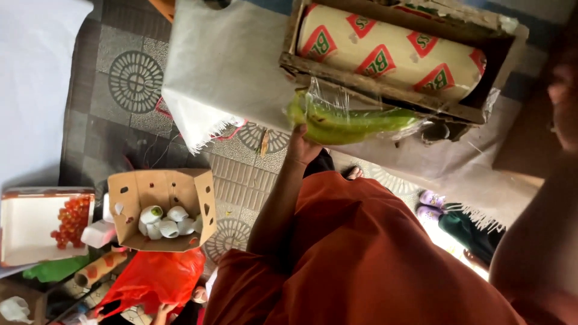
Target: Wrapping bunches of bananas in plastic film using a manual dispenser and organizing them in a box.
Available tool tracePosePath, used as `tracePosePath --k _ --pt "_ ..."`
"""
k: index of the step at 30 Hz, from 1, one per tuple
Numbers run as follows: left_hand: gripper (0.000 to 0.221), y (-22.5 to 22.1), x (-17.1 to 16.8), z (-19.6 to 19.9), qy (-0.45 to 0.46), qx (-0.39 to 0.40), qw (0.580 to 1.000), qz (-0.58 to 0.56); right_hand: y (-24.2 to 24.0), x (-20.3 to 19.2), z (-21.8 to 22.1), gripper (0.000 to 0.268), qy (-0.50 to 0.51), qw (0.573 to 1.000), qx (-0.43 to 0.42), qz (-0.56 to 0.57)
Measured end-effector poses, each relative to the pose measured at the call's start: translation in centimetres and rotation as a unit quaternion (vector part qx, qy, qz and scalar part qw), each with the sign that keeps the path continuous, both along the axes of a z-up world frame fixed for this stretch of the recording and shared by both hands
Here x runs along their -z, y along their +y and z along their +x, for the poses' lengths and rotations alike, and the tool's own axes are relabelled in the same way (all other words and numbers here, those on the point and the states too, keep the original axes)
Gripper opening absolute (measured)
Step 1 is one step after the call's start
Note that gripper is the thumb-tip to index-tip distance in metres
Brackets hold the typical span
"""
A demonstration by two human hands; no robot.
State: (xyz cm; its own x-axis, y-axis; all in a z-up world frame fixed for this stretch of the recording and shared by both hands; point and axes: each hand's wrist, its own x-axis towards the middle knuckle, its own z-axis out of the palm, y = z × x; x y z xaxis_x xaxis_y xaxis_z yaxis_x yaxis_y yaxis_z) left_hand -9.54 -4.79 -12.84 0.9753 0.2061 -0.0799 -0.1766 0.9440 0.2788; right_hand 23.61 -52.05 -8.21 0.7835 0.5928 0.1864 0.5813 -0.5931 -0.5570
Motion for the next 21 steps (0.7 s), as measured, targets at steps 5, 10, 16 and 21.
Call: tracePosePath --k 5,10,16,21 --pt "0.049 0.0 1.9 0.0 -0.022 0.014 1.0 -0.013 6.6 -8.9 -6.9 0.062 0.259 0.948 -0.05 0.178" --pt "0.038 0.0 2.9 0.4 -0.027 0.009 0.999 -0.024 13.0 -13.6 -11.4 0.027 0.413 0.838 0.054 0.352" --pt "0.041 -0.1 4.0 0.0 -0.006 0.015 1.0 -0.017 18.1 -17.2 -14.4 0.059 0.609 0.589 -0.028 0.531" --pt "0.055 0.0 6.3 -0.1 0.058 -0.008 0.996 -0.069 17.1 -17.5 -14.6 0.058 0.629 0.559 -0.07 0.536"
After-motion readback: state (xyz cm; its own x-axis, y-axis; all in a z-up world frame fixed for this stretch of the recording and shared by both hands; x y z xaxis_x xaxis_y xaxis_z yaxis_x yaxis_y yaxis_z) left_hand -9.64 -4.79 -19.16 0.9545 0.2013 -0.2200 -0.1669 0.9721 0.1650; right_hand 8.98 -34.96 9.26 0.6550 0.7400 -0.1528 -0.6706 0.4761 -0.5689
